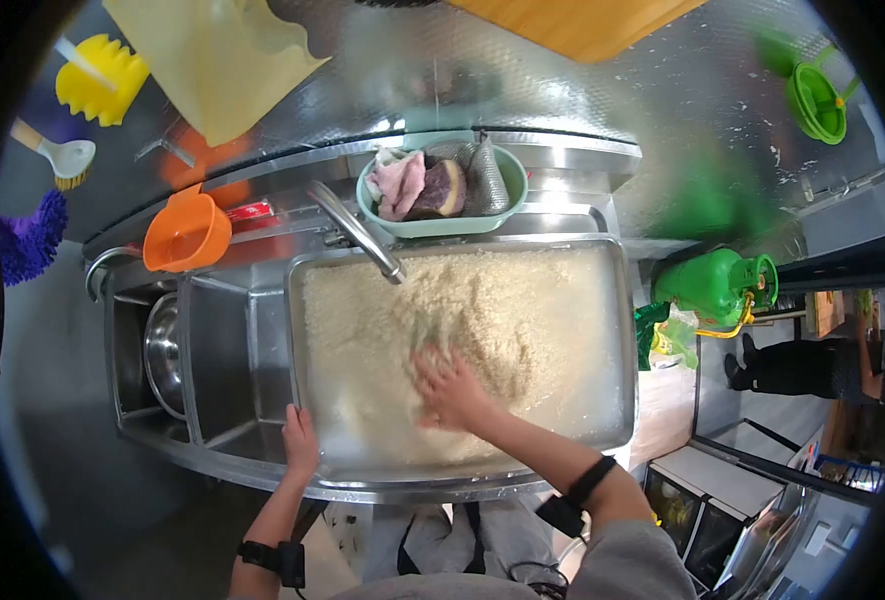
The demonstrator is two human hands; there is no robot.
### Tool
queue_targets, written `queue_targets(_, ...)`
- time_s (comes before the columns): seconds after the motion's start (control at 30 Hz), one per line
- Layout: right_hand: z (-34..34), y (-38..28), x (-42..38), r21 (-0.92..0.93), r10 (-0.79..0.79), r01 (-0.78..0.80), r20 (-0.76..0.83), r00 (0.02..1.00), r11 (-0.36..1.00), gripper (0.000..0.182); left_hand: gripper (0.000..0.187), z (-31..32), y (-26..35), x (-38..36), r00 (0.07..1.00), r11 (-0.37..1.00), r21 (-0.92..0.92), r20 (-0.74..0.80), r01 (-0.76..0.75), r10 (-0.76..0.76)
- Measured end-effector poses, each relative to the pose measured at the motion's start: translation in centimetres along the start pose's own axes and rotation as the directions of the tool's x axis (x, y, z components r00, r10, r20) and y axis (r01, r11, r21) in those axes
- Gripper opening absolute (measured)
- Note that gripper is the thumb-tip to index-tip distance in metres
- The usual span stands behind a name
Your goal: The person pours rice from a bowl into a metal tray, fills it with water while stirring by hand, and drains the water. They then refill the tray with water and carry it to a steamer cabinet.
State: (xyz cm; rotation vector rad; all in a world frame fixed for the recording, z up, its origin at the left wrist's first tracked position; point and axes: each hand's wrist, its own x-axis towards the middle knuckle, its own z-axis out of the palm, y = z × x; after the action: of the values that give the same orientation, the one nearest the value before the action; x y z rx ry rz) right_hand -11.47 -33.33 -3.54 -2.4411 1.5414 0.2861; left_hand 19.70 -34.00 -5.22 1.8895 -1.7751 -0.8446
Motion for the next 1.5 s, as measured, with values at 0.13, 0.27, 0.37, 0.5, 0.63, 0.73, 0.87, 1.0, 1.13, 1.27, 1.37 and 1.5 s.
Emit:
queue_targets(0.13, -3.4, 6.0, -2.4, 0.086, 0.035, -0.023, -0.150, 0.988, 0.996, 0.074, 0.025, -0.1, 0.2, -0.3, 1.000, 0.999, 0.054, -0.031, -0.005, 0.007)
queue_targets(0.27, -1.0, 9.7, -1.0, 0.111, 0.324, -0.305, -0.289, 0.901, 0.946, 0.073, 0.024, 0.2, 0.3, -0.2, 0.999, 0.998, 0.046, -0.042, -0.031, 0.033)
queue_targets(0.37, 1.2, 5.6, -2.2, 0.272, 0.233, -0.174, -0.200, 0.952, 0.946, 0.075, 0.027, 0.1, -0.1, -0.1, 0.999, 0.998, 0.060, -0.037, -0.011, 0.014)
queue_targets(0.5, 0.1, 7.8, -3.6, -0.001, 0.265, -0.265, 0.020, 0.964, 0.964, 0.070, 0.034, 0.0, -0.8, -0.1, 0.998, 0.996, 0.081, 0.040, 0.049, -0.052)
queue_targets(0.63, 3.3, 3.2, -5.2, 0.031, 0.290, -0.289, -0.015, 0.957, 0.957, 0.065, 0.027, 0.6, 0.4, -0.3, 0.995, 0.995, 0.081, -0.082, -0.053, 0.060)
queue_targets(0.73, 2.2, 6.4, -7.4, 0.135, 0.176, -0.175, -0.001, 0.984, 0.975, 0.067, 0.027, 0.4, -0.3, -0.2, 0.997, 0.996, 0.083, -0.065, -0.044, 0.049)
queue_targets(0.87, 1.5, 10.9, -10.9, 0.193, 0.502, -0.473, -0.149, 0.852, 0.860, 0.077, 0.028, 0.4, -0.4, -0.5, 0.994, 0.989, 0.138, -0.083, -0.060, 0.072)
queue_targets(1.0, 3.8, 12.4, -8.5, 0.471, 0.690, -0.599, -0.027, 0.724, 0.647, 0.077, 0.028, 0.5, -0.3, -0.3, 0.996, 0.994, 0.090, -0.071, -0.057, 0.063)
queue_targets(1.13, 6.3, 9.5, -7.9, 0.203, 0.423, -0.398, -0.099, 0.900, 0.895, 0.067, 0.028, 0.9, 0.5, -0.4, 0.977, 0.980, 0.124, -0.131, -0.155, 0.171)
queue_targets(1.27, 2.6, 10.0, -10.3, 0.375, 0.478, -0.457, 0.042, 0.878, 0.807, 0.056, 0.028, 0.3, 0.2, -0.4, 0.996, 0.994, 0.093, -0.065, -0.060, 0.066)
queue_targets(1.37, 1.9, 9.0, -14.4, 0.276, 0.486, -0.424, -0.216, 0.847, 0.862, 0.060, 0.028, 0.7, -0.9, 0.1, 0.993, 0.993, 0.087, -0.076, -0.082, 0.089)
queue_targets(1.5, 6.5, 11.1, -15.7, 0.495, 0.653, -0.457, -0.358, 0.667, 0.739, 0.067, 0.029, 0.5, -0.8, -0.2, 0.998, 0.996, 0.080, -0.049, -0.038, 0.042)
